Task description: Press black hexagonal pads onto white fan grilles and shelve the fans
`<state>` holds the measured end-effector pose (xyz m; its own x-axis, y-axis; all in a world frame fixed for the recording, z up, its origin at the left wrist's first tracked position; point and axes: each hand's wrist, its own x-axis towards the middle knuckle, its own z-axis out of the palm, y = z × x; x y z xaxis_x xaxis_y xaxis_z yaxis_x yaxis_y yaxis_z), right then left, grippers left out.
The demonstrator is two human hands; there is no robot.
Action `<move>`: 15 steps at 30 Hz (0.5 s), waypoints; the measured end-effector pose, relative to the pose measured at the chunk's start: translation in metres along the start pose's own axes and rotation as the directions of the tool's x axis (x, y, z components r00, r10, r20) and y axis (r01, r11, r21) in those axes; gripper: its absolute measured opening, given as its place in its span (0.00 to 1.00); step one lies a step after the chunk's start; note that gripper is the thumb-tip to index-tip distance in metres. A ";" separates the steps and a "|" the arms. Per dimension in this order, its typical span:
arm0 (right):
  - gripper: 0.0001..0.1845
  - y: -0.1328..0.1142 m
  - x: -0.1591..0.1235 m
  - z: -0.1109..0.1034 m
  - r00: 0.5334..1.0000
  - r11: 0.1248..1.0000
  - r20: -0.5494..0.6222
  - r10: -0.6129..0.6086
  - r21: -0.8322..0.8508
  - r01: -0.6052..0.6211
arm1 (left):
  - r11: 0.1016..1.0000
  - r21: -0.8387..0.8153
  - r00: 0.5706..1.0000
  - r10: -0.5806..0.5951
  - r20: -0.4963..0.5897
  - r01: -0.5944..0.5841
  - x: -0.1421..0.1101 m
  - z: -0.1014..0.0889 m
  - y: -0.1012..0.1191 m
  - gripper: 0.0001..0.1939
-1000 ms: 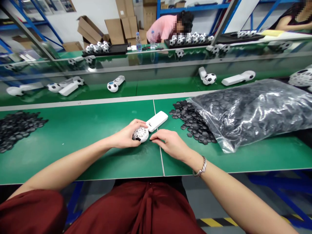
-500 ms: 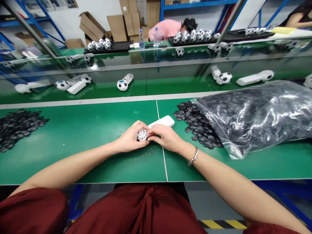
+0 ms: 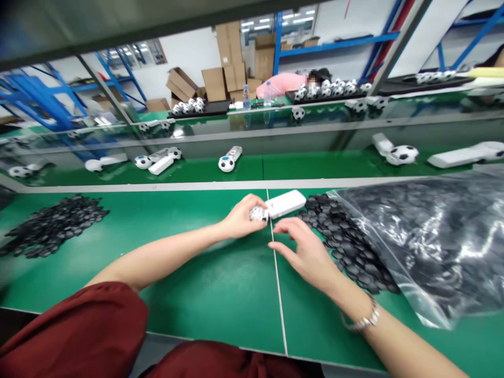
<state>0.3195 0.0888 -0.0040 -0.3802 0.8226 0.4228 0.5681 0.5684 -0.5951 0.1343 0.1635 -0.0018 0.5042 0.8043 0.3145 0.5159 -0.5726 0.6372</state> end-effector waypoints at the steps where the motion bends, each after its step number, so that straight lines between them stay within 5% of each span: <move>1: 0.11 0.006 -0.006 -0.008 0.999 0.999 -0.031 0.013 -0.052 -0.014 | 0.996 0.074 0.998 -0.039 -0.046 0.042 0.025 0.000 -0.007 0.19; 4: 0.16 0.027 -0.030 -0.030 0.992 0.966 -0.120 0.039 -0.249 -0.068 | 0.980 0.165 0.988 -0.093 -0.124 0.113 0.092 -0.010 -0.031 0.25; 7: 0.24 0.051 -0.058 -0.046 0.987 0.874 -0.148 0.058 -0.470 -0.122 | 0.937 0.256 0.961 -0.191 -0.198 0.239 0.127 -0.030 -0.059 0.21; 11: 0.30 0.079 -0.088 -0.052 0.995 0.761 -0.076 0.068 -0.641 -0.101 | 0.817 0.356 0.890 -0.397 -0.222 0.453 0.126 -0.056 -0.098 0.27; 15: 0.29 0.097 -0.098 -0.045 0.996 0.757 -0.019 0.090 -0.648 -0.080 | 0.775 0.425 0.879 -0.459 -0.131 0.468 0.112 -0.063 -0.110 0.34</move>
<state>0.4451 0.0632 -0.0721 -0.3140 0.8699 0.3803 0.9339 0.3552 -0.0413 0.0907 0.3264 0.0078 0.1153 0.9904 0.0763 0.9300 -0.1346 0.3420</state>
